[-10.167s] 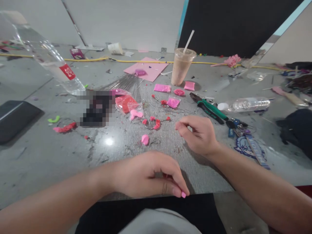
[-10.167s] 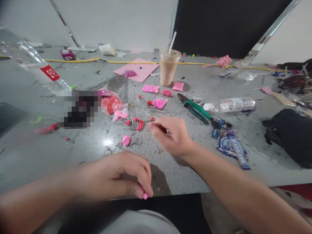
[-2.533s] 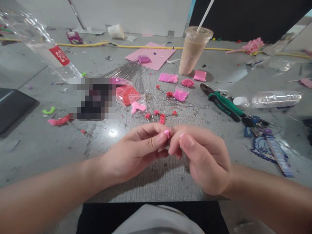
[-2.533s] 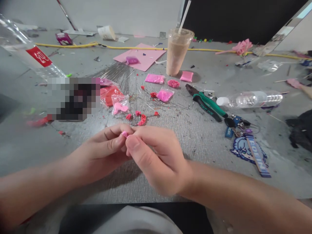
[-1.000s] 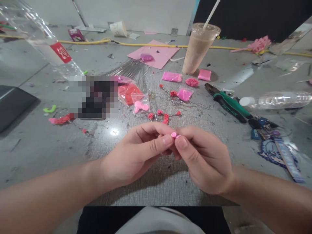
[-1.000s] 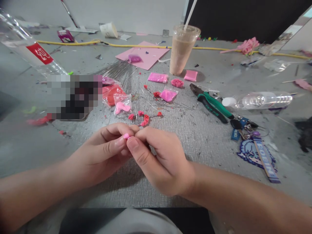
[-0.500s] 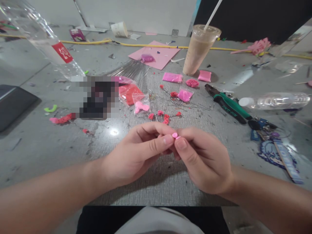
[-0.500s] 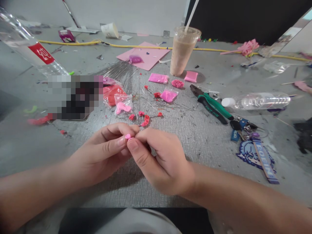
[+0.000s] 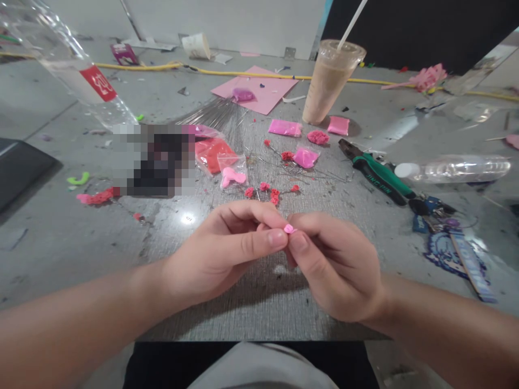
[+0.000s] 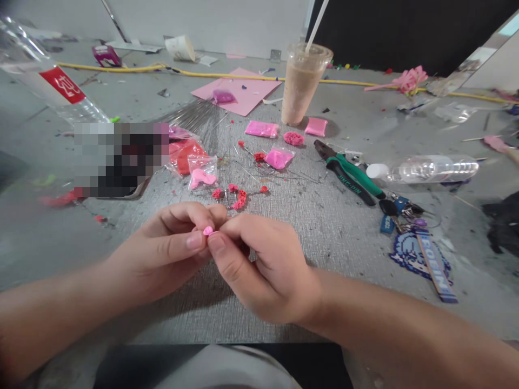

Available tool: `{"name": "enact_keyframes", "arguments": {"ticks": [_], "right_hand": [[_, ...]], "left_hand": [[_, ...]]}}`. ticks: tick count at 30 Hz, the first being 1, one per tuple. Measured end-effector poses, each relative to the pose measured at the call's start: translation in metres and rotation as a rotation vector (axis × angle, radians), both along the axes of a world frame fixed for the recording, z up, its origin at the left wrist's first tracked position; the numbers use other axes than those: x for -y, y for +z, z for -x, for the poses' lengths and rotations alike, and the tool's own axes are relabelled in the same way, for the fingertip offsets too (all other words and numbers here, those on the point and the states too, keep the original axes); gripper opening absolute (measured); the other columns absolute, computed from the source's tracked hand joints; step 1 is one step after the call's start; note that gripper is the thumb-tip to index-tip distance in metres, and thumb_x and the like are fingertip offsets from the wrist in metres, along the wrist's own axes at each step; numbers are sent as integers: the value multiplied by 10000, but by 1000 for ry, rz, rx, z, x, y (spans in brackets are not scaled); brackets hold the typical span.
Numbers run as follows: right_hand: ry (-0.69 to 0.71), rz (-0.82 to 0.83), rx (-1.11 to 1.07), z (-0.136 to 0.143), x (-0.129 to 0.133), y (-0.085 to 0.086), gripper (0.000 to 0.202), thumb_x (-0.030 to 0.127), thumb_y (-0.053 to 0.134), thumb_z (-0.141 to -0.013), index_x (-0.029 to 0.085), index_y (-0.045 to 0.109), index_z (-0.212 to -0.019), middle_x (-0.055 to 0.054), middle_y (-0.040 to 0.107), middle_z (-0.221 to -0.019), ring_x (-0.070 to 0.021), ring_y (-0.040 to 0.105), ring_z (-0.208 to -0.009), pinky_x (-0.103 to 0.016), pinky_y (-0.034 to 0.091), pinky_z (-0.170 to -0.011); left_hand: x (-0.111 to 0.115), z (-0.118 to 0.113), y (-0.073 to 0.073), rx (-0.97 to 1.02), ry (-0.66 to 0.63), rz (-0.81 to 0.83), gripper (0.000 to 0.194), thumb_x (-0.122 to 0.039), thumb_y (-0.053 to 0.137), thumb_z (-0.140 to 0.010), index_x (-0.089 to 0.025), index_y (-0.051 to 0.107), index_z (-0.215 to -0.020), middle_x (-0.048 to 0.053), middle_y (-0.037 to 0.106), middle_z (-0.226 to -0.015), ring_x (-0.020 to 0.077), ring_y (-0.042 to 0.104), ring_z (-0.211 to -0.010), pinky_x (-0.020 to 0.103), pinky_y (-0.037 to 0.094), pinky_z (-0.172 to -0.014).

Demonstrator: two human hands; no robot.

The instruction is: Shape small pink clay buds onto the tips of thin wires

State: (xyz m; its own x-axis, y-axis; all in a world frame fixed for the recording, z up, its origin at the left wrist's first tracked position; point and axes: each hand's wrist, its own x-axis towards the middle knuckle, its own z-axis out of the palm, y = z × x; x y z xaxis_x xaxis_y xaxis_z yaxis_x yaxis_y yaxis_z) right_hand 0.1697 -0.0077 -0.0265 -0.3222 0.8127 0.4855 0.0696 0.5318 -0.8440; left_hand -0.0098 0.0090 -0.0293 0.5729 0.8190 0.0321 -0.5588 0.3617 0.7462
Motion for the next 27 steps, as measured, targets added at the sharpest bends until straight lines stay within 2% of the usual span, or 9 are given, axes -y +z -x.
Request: {"name": "enact_keyframes", "arguments": {"ticks": [5, 10, 14, 20, 24, 27], "right_hand": [[-7, -18, -8, 0, 1, 1, 163, 210, 602, -1004, 208, 607, -841, 43, 545, -632, -87, 476, -526, -238, 396, -504], [-16, -29, -5, 1, 1, 4, 209, 220, 590, -1002, 217, 577, -793, 56, 452, -588, -88, 399, -504, -244, 353, -475], [38, -1, -61, 0, 0, 6, 196, 208, 596, -981, 219, 559, -789, 43, 471, -620, -94, 429, -519, -251, 379, -486], [155, 163, -152, -1, -1, 12, 240, 237, 631, -971, 236, 498, -771, 38, 478, -630, -111, 446, -536, -276, 443, -519], [216, 285, -200, -1, -4, 14, 305, 315, 670, -976, 237, 482, -749, 37, 497, -647, -111, 448, -559, -289, 478, -569], [271, 306, -244, -1, -7, 12, 291, 298, 698, -958, 231, 500, -756, 32, 521, -673, -111, 468, -593, -280, 469, -584]], "left_hand": [[0, -1, -1, -19, 22, -15, 63, -165, 807, -873, -216, 831, -901, 19, 742, -870, 123, 709, -840, 246, 589, -814], [0, 1, -2, -65, 35, -48, 88, -170, 816, -866, -240, 847, -909, 17, 724, -901, 130, 696, -882, 270, 586, -859], [0, 4, -2, -109, -2, -119, 115, -197, 785, -899, -269, 856, -953, 36, 696, -909, 153, 679, -872, 316, 584, -858], [-1, 6, 2, -157, -78, -165, 141, -247, 787, -900, -301, 860, -1009, 53, 673, -921, 210, 694, -888, 399, 598, -850], [-2, 6, 3, -144, -75, -188, 141, -238, 784, -902, -302, 860, -1003, 41, 651, -863, 198, 679, -877, 373, 589, -834], [-4, 7, 3, -145, -73, -211, 129, -225, 770, -913, -291, 854, -987, 36, 643, -854, 181, 663, -862, 349, 572, -823]]}}
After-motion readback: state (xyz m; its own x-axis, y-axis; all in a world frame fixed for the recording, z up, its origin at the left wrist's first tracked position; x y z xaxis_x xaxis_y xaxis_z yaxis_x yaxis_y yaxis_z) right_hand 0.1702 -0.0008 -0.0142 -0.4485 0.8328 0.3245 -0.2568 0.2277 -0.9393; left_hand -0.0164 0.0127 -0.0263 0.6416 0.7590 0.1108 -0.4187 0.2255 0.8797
